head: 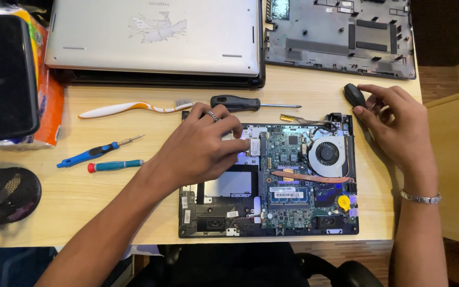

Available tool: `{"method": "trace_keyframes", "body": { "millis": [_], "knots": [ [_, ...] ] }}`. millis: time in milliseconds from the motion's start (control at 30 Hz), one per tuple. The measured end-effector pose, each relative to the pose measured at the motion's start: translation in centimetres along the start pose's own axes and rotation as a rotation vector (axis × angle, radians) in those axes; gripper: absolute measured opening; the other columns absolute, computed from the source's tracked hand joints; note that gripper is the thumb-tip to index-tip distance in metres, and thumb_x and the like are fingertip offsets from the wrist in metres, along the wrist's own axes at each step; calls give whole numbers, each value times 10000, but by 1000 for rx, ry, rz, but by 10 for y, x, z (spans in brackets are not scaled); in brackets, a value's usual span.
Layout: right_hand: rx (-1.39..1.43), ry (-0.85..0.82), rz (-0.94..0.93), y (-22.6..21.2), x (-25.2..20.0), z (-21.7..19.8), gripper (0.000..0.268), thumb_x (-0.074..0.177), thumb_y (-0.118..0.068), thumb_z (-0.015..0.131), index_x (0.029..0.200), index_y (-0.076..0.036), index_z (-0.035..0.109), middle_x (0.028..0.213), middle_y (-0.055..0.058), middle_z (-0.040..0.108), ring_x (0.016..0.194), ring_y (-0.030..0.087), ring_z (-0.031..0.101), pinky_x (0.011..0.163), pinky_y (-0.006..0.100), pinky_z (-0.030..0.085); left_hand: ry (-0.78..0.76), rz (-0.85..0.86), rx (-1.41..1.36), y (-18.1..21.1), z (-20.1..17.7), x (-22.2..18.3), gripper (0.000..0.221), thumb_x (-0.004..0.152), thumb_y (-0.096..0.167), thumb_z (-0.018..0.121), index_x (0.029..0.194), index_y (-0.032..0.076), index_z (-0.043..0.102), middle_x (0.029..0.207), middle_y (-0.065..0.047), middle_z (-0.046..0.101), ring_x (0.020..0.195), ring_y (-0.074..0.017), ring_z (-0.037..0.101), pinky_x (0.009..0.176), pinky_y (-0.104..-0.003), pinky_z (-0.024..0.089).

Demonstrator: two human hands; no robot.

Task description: Connecting internal ribbon cables to a motherboard and reassembling the laptop chassis.

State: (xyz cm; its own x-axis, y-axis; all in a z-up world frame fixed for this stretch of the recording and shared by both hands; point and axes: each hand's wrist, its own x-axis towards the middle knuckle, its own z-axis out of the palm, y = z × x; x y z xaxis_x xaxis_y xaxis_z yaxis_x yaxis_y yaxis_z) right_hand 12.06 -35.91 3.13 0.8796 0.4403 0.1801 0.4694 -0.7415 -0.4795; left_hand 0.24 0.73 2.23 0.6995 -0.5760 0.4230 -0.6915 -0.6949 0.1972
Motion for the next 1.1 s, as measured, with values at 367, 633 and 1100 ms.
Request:
{"method": "trace_keyframes", "body": {
  "millis": [367, 633, 1100],
  "knots": [
    [9, -3, -25, 1, 0, -1, 389, 1003, -18, 772, 1377, 45, 683, 1035, 151, 616, 781, 211, 534, 719, 320, 514, 96, -6, -8, -4, -11, 0, 91, 926, 156, 754, 1013, 166, 730, 981, -49, 655, 919, -320, 588, 754, -478, 422],
    [2, -7, 3, 0, 0, -1, 394, 997, -28, 779, 1375, 41, 688, 1029, 147, 613, 781, 208, 521, 694, 317, 502, 22, -27, -19, -4, 0, 0, 163, 868, 164, 746, 1014, 231, 720, 982, -5, 627, 887, -281, 560, 787, -476, 393],
    [60, 6, 30, -3, -1, 0, 381, 1016, 7, 767, 1391, 11, 700, 1030, 114, 585, 770, 185, 485, 731, 308, 474, -1, -118, 68, 9, 1, 4, 70, 934, 194, 702, 992, 233, 704, 956, -29, 644, 853, -318, 590, 814, -481, 419]
  ]
}}
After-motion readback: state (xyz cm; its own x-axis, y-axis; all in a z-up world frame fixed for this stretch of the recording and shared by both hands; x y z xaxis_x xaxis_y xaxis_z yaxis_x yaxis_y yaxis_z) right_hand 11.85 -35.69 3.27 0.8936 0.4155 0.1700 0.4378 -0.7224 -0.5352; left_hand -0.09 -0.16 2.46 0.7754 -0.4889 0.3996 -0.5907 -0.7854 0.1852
